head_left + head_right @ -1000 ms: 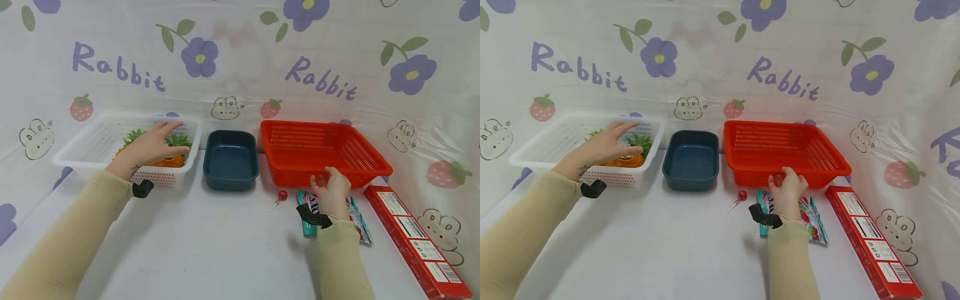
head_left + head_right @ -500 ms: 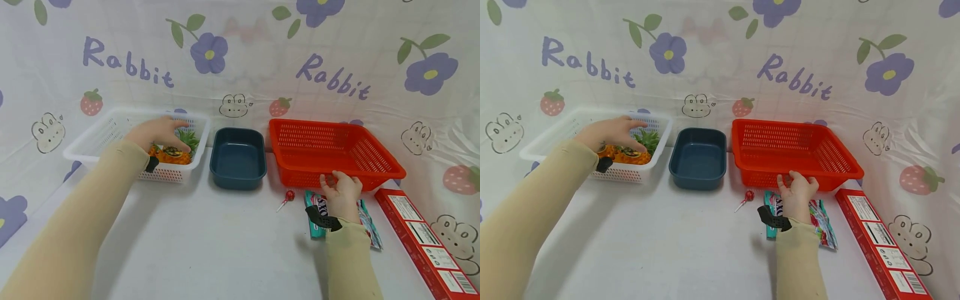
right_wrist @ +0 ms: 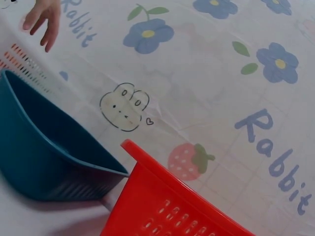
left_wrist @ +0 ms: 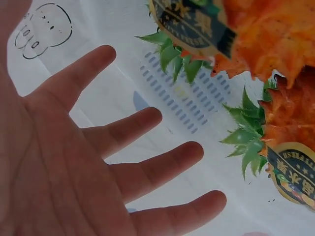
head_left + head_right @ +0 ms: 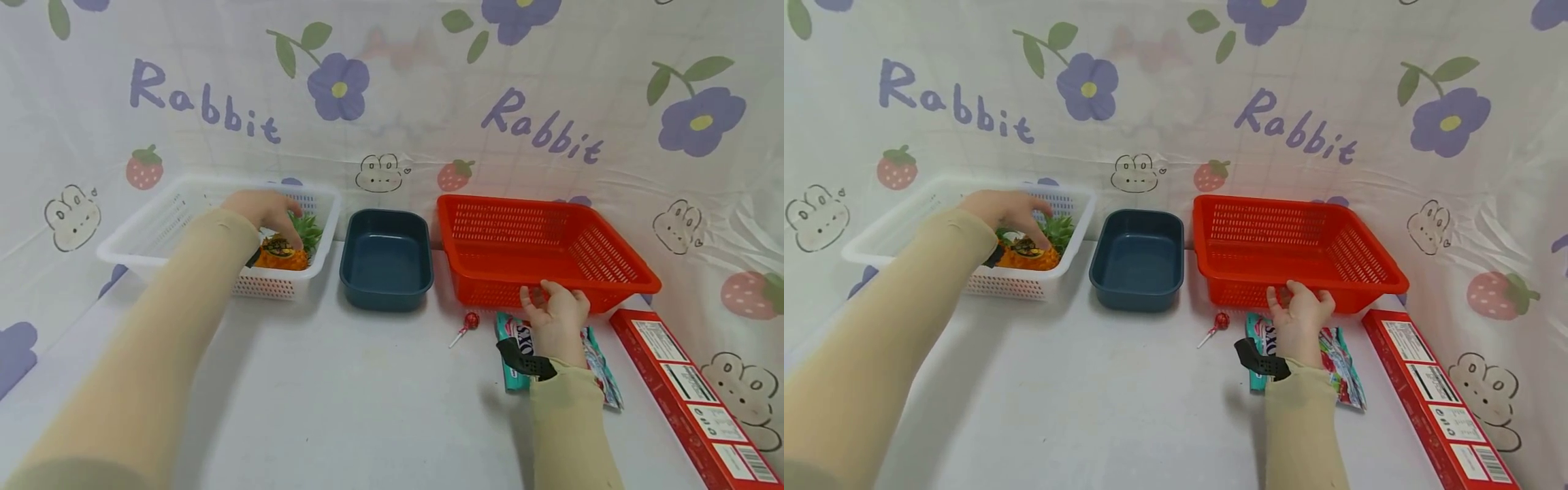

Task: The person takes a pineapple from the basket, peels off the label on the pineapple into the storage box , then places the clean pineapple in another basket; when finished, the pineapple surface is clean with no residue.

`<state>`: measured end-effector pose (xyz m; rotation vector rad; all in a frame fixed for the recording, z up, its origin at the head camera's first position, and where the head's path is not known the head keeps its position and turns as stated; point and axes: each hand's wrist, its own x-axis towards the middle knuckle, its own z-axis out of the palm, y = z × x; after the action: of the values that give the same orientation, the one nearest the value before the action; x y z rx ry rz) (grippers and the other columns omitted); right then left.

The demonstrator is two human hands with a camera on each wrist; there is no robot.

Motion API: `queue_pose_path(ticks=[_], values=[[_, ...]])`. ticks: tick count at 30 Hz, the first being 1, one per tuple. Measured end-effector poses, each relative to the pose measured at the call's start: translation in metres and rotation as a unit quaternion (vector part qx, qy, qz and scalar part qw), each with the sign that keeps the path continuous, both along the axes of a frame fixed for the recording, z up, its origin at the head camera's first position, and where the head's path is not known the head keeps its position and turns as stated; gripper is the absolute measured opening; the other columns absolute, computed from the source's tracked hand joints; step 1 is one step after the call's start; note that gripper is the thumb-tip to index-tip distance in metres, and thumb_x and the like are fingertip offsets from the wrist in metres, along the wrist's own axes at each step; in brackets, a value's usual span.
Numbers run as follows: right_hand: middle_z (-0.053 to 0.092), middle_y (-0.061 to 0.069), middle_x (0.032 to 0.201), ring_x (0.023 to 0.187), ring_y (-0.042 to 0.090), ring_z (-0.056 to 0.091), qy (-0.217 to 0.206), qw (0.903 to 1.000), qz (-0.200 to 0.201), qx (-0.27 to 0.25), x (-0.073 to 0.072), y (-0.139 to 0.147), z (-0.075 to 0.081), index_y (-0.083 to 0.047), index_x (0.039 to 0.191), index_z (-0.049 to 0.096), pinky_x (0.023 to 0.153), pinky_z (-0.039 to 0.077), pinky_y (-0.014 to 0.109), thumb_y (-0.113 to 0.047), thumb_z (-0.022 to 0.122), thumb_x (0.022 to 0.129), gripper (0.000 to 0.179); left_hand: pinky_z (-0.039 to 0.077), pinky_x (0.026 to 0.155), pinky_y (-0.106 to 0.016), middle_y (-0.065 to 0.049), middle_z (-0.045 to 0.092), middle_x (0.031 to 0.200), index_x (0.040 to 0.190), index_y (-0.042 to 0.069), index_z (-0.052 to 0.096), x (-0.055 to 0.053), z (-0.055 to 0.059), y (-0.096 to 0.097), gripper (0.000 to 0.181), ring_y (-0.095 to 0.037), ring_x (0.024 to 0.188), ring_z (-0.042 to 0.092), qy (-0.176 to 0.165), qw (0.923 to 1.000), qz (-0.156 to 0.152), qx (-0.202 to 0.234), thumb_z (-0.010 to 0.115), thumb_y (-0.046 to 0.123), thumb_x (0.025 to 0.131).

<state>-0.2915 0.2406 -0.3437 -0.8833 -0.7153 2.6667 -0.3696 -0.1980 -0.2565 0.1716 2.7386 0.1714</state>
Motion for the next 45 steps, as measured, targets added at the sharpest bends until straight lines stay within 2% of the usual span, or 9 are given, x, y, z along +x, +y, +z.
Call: queue_pose_path(ticks=[8, 13, 16, 20, 24, 31, 34, 38, 45], values=[[0.03, -0.008, 0.126, 0.109, 0.016, 0.038, -0.008, 1.0, 0.003, 0.005, 0.002, 0.001, -0.003, -0.039, 0.127, 0.028, 0.081, 0.05, 0.031, 0.004, 0.058, 0.085, 0.068, 0.039, 0.096, -0.054, -0.016, 0.03, 0.145, 0.135, 0.023, 0.045, -0.005, -0.011, 0.008, 0.075, -0.035, 0.123, 0.03, -0.044, 0.9955, 0.067, 0.05, 0.078, 0.038, 0.069], [0.025, -0.008, 0.129, 0.107, 0.017, 0.037, -0.014, 0.9998, 0.008, 0.008, 0.002, -0.001, -0.004, -0.044, 0.132, 0.021, 0.08, 0.049, 0.03, 0.004, 0.056, 0.086, 0.076, 0.038, 0.098, -0.052, -0.018, 0.032, 0.145, 0.137, 0.018, 0.044, -0.009, -0.012, 0.014, 0.076, -0.038, 0.128, 0.03, -0.07, 0.9971, 0.029, -0.01, 0.074, 0.041, 0.072], [0.025, -0.008, 0.13, 0.108, 0.017, 0.037, -0.014, 0.9998, 0.009, 0.006, 0.002, -0.002, -0.002, -0.044, 0.133, 0.02, 0.082, 0.049, 0.03, 0.005, 0.056, 0.086, 0.076, 0.038, 0.099, -0.053, -0.02, 0.028, 0.147, 0.138, 0.017, 0.042, -0.009, -0.011, 0.016, 0.079, -0.041, 0.132, 0.025, -0.085, 0.9955, 0.026, -0.031, 0.076, 0.041, 0.071], [0.023, -0.008, 0.133, 0.11, 0.017, 0.036, -0.01, 0.9999, 0.013, 0.005, 0.002, -0.003, -0.001, -0.045, 0.135, 0.018, 0.085, 0.048, 0.03, 0.005, 0.056, 0.087, 0.079, 0.039, 0.099, -0.053, -0.023, 0.024, 0.148, 0.137, 0.016, 0.046, -0.005, -0.01, 0.015, 0.08, -0.043, 0.133, 0.023, -0.088, 0.9942, 0.059, -0.019, 0.081, 0.034, 0.067], [0.023, -0.007, 0.132, 0.11, 0.017, 0.036, -0.005, 0.9999, 0.01, 0.005, 0.002, -0.003, -0.002, -0.044, 0.135, 0.018, 0.085, 0.048, 0.03, 0.005, 0.056, 0.086, 0.079, 0.042, 0.096, -0.051, -0.022, 0.03, 0.145, 0.135, 0.017, 0.048, -0.002, -0.011, 0.014, 0.081, -0.042, 0.131, 0.027, -0.084, 0.9936, 0.076, -0.004, 0.084, 0.026, 0.062], [0.025, -0.007, 0.13, 0.109, 0.017, 0.036, -0.007, 1.0, 0.006, 0.004, 0.001, -0.002, 0.0, -0.043, 0.132, 0.02, 0.084, 0.049, 0.03, 0.006, 0.056, 0.086, 0.076, 0.046, 0.094, -0.046, -0.023, 0.027, 0.145, 0.135, 0.018, 0.048, -0.002, -0.014, 0.017, 0.088, -0.038, 0.129, 0.029, -0.085, 0.9932, 0.076, -0.021, 0.087, 0.019, 0.057], [0.025, -0.007, 0.131, 0.11, 0.017, 0.036, -0.005, 1.0, 0.006, 0.004, 0.0, -0.001, 0.001, -0.043, 0.133, 0.019, 0.084, 0.048, 0.03, 0.006, 0.056, 0.086, 0.077, 0.045, 0.095, -0.045, -0.023, 0.027, 0.145, 0.134, 0.019, 0.049, -0.001, -0.014, 0.018, 0.087, -0.038, 0.129, 0.027, -0.072, 0.9944, 0.073, -0.025, 0.087, 0.018, 0.056], [0.026, -0.007, 0.132, 0.111, 0.017, 0.036, -0.008, 1.0, 0.003, 0.003, 0.0, 0.0, 0.002, -0.043, 0.132, 0.02, 0.085, 0.049, 0.03, 0.005, 0.055, 0.087, 0.075, 0.045, 0.094, -0.045, -0.025, 0.029, 0.144, 0.133, 0.019, 0.051, -0.001, -0.014, 0.019, 0.084, -0.039, 0.128, 0.027, -0.059, 0.996, 0.061, -0.027, 0.086, 0.018, 0.057], [0.028, -0.008, 0.131, 0.112, 0.017, 0.036, -0.009, 1.0, 0.0, 0.0, 0.002, 0.004, 0.001, -0.042, 0.127, 0.024, 0.084, 0.049, 0.031, 0.005, 0.056, 0.087, 0.069, 0.048, 0.089, -0.044, -0.022, 0.032, 0.142, 0.134, 0.02, 0.049, -0.004, -0.014, 0.018, 0.084, -0.035, 0.119, 0.032, -0.066, 0.9963, 0.05, -0.023, 0.085, 0.022, 0.058]])
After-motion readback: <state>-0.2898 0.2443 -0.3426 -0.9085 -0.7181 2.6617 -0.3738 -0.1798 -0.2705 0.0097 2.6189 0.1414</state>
